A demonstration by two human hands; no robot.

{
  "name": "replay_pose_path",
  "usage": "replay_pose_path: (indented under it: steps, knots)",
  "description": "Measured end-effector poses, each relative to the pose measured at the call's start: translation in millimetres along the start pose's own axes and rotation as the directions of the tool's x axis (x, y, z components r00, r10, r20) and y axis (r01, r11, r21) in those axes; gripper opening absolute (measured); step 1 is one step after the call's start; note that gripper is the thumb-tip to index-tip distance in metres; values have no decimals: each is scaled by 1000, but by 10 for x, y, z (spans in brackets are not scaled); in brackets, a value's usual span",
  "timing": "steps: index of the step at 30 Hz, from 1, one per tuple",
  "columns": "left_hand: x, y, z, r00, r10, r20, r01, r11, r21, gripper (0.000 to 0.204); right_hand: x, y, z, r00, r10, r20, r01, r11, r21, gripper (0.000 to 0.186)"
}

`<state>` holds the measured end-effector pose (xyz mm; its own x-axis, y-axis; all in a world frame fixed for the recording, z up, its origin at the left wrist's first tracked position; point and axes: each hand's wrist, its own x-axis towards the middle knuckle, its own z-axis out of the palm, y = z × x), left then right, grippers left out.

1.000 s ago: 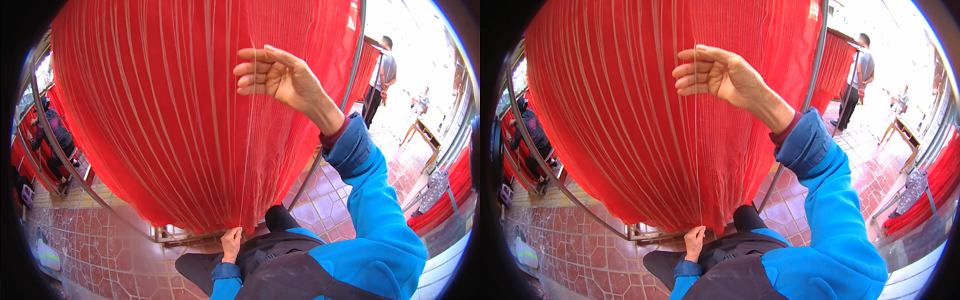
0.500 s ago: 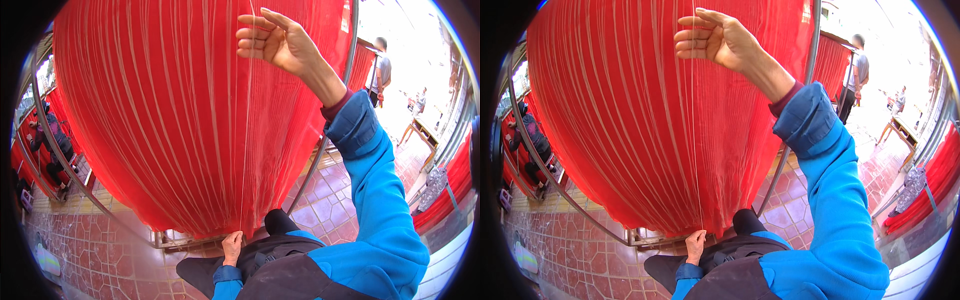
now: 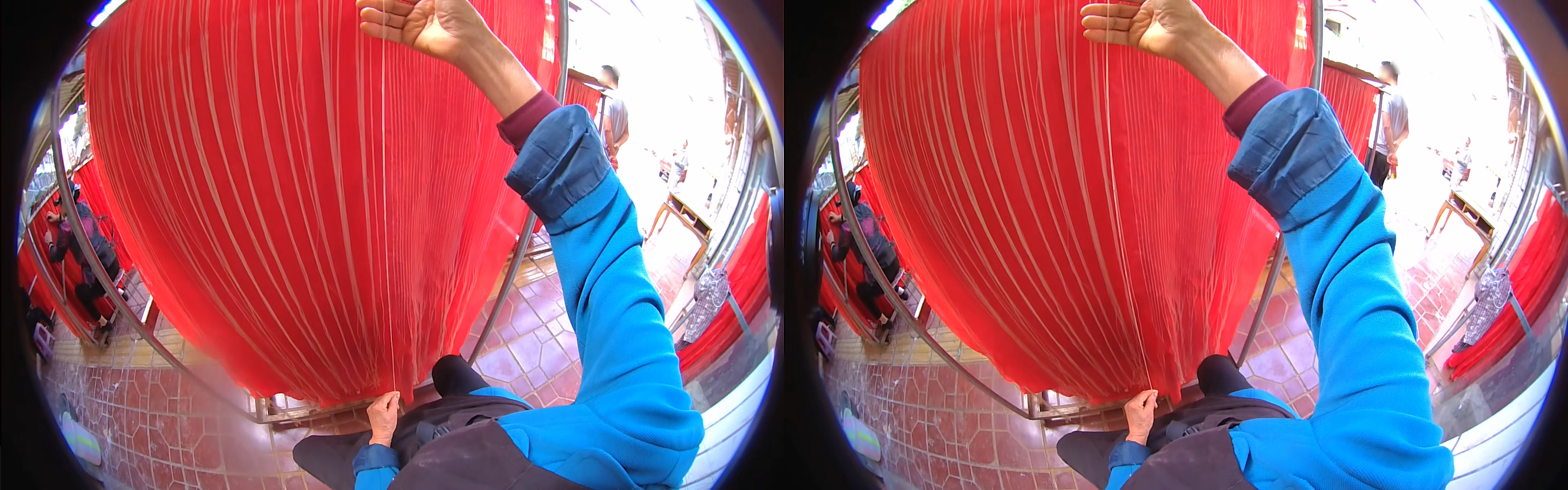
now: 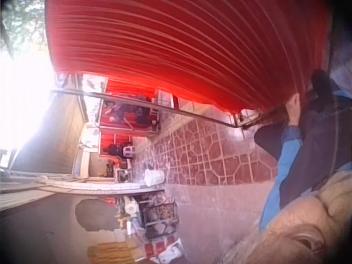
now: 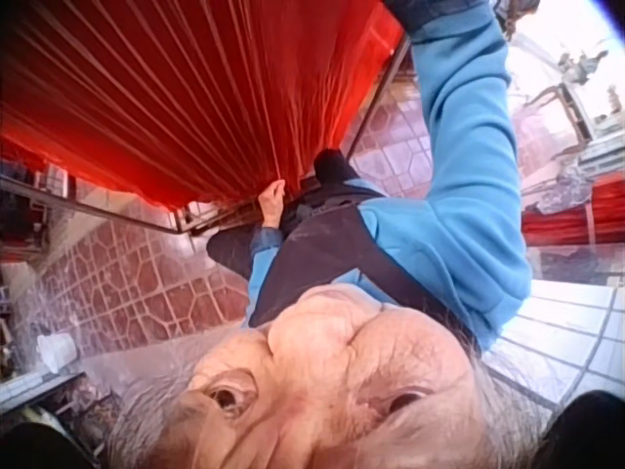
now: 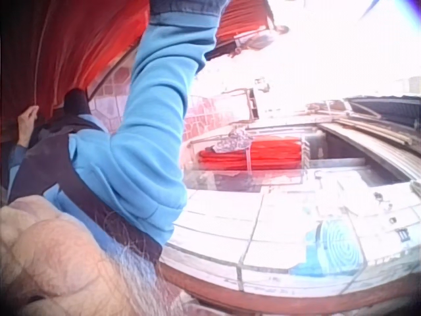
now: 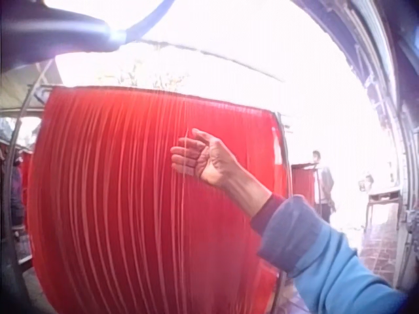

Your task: The person sits on the floor and repeatedly ties knots in a large red fishing net stretched across a metal frame. They pull individual strands through the mesh and secure them by hand to repair or reinforce the net.

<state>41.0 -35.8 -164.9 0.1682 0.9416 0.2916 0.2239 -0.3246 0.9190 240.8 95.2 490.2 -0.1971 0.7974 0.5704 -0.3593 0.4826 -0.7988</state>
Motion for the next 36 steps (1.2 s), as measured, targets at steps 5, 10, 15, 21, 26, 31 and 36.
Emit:
replay_pose_path:
  steps: [5,10,15,21,26,31,36]
  knots:
    - [1,38,26,999,-36,9,36,999,-17,13,246,-149,87,997,-59,43,58,998,29,29]
    - [25,86,39,1000,1,-19,-2,999,-41,12,457,-332,119,988,-130,82,127,991,50,31]
    - [25,107,71,1000,0,2,0,997,-79,12,647,-395,203,989,-145,41,145,989,-3,36]
    - [32,110,71,1000,-2,6,2,997,-77,12,740,-448,209,968,-244,59,246,969,-35,36]
    - [51,110,90,1000,9,3,-8,998,-69,12,720,-457,201,965,-262,28,261,965,14,34]
    - [96,-44,121,1000,21,15,-22,999,41,13,260,-275,191,982,-141,126,139,990,23,26]
    - [-34,-376,64,985,-155,68,140,973,185,14,-846,867,-195,990,-70,120,96,968,-232,41]
